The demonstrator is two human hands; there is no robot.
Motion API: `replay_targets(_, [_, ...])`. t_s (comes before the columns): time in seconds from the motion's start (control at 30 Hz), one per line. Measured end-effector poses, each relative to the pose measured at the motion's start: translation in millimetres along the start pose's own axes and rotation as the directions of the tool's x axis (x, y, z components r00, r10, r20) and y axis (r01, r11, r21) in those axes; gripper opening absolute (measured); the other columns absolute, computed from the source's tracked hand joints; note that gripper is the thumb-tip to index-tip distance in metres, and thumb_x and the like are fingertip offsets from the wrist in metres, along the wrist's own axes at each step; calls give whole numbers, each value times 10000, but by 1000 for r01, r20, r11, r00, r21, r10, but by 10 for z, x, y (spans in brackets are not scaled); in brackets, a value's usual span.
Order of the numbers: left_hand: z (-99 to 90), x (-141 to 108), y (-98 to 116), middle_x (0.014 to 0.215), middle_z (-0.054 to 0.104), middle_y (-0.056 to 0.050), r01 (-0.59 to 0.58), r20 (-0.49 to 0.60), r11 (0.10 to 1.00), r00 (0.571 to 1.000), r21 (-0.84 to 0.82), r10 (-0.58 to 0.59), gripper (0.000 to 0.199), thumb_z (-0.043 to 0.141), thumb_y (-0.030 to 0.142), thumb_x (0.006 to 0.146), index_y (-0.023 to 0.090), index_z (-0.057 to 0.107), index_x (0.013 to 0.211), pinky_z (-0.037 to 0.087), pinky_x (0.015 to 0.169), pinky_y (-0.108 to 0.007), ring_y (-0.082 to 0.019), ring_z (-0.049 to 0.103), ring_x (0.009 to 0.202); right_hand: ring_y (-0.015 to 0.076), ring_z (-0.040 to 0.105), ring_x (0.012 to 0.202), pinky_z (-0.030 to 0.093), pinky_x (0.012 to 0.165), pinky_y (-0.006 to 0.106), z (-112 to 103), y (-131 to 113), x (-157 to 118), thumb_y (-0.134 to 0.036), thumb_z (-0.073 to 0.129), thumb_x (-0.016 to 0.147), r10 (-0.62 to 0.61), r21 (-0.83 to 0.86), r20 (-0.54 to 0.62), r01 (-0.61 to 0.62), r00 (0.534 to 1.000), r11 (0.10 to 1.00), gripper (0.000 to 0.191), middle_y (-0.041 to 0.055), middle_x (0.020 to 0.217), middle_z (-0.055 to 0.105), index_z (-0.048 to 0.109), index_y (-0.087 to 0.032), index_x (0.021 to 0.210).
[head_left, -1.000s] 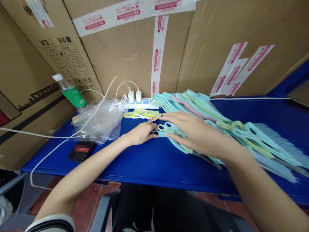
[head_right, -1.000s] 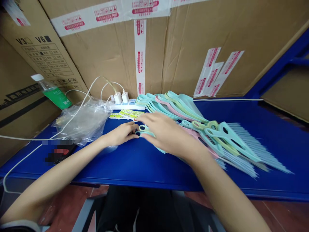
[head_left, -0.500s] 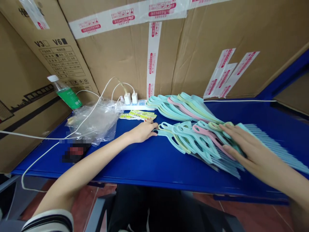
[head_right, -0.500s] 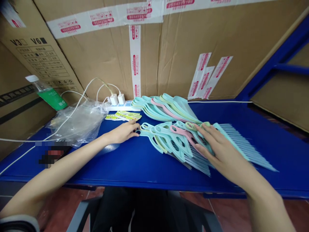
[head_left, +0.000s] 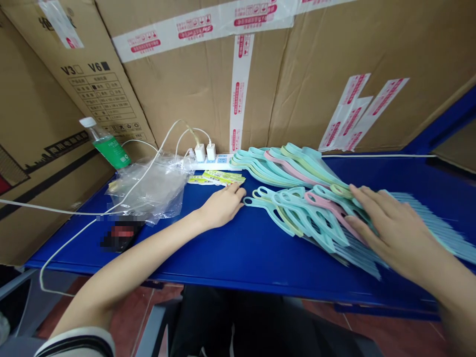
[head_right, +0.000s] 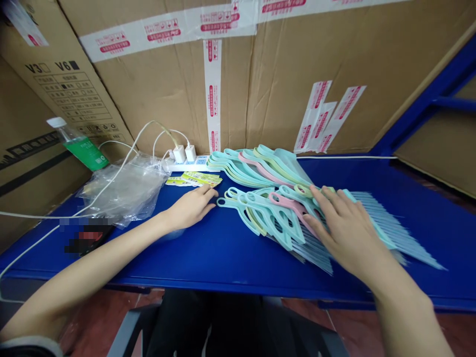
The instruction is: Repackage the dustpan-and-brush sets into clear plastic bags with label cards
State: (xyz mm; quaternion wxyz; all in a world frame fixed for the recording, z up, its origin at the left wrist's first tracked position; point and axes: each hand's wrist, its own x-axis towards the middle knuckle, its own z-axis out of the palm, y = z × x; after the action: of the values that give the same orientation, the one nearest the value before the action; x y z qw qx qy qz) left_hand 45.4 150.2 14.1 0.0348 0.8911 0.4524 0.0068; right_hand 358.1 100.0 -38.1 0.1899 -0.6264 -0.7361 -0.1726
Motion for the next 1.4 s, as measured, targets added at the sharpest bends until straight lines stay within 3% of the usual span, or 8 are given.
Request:
replay_targets(0.17, [-60, -283, -34, 962, 684, -98, 8, 127, 978, 991, 209, -35, 230, 354, 173, 990, 142, 575, 1044, 536, 701, -361, -268, 704, 829, 430, 533, 1237, 471, 929, 577, -179, -310, 144, -550, 101, 986, -161, -78, -171, 149, 972, 986, 736, 257, 1273, 620, 582, -69, 1269])
replay_targets(0.3, [-4, -375, -95, 874, 716, -92, 31, 153, 967, 986, 254, -72, 270, 363, 233, 1005, 153, 616, 952, 525, 697, -352, -274, 713, 811, 300, 604, 1145, 459, 944, 461, -339, -752, 429, -345, 301, 1012, -481, 14, -196, 493, 855, 870, 410, 145, 1123, 705, 668, -175, 1076])
replay_targets(0.4, [40, -389, -132, 823, 722, -105, 57, 146, 964, 984, 260, -98, 338, 370, 294, 1015, 155, 640, 868, 519, 703, -355, -289, 716, 818, 215, 654, 797, 457, 740, 335, -403, -1172, 649, -147, 435, 937, -619, 123, -49, 620, 784, 775, 277, 73, 802, 709, 664, -188, 786])
replay_targets(0.57, [66, -406, -160, 813, 724, -104, 75, 122, 965, 987, 251, -108, 323, 376, 291, 1015, 158, 640, 883, 511, 690, -340, -278, 718, 805, 188, 629, 711, 362, 636, 295, -317, -1607, 857, -113, 523, 879, -674, 211, 265, 640, 690, 739, 182, 48, 719, 678, 640, -169, 750])
replay_targets(0.67, [75, -424, -159, 847, 727, -95, 73, 105, 969, 989, 237, -101, 269, 362, 256, 1011, 155, 610, 983, 507, 664, -331, -267, 717, 785, 195, 632, 712, 321, 609, 293, -210, -1613, 857, -118, 485, 902, -649, 180, 326, 629, 687, 756, 212, 64, 720, 684, 646, -158, 770])
replay_targets(0.87, [98, -453, -149, 800, 717, -72, -4, 107, 981, 994, 195, -17, 250, 389, 248, 993, 169, 612, 911, 483, 628, -304, -239, 706, 735, 163, 562, 584, 236, 553, 284, -158, -1506, 763, -161, 468, 927, -662, 211, 227, 628, 714, 749, 310, 34, 600, 632, 609, -182, 652])
replay_targets(1.13, [100, -440, -154, 747, 713, -71, 9, 142, 975, 989, 224, -41, 363, 386, 318, 1019, 168, 621, 786, 445, 606, -290, -250, 710, 750, 144, 526, 547, 167, 516, 289, -231, -1548, 753, 26, 483, 835, -622, 246, 401, 575, 673, 781, 266, 15, 624, 643, 634, -181, 763])
replay_targets(1.4, [111, -408, -165, 880, 718, -61, 64, 99, 978, 991, 196, -85, 192, 380, 231, 1014, 171, 556, 964, 458, 600, -299, -246, 714, 781, 189, 593, 562, 184, 504, 293, -119, -1579, 677, -249, 470, 991, -633, 281, 357, 567, 687, 774, 189, 20, 631, 650, 591, -184, 861])
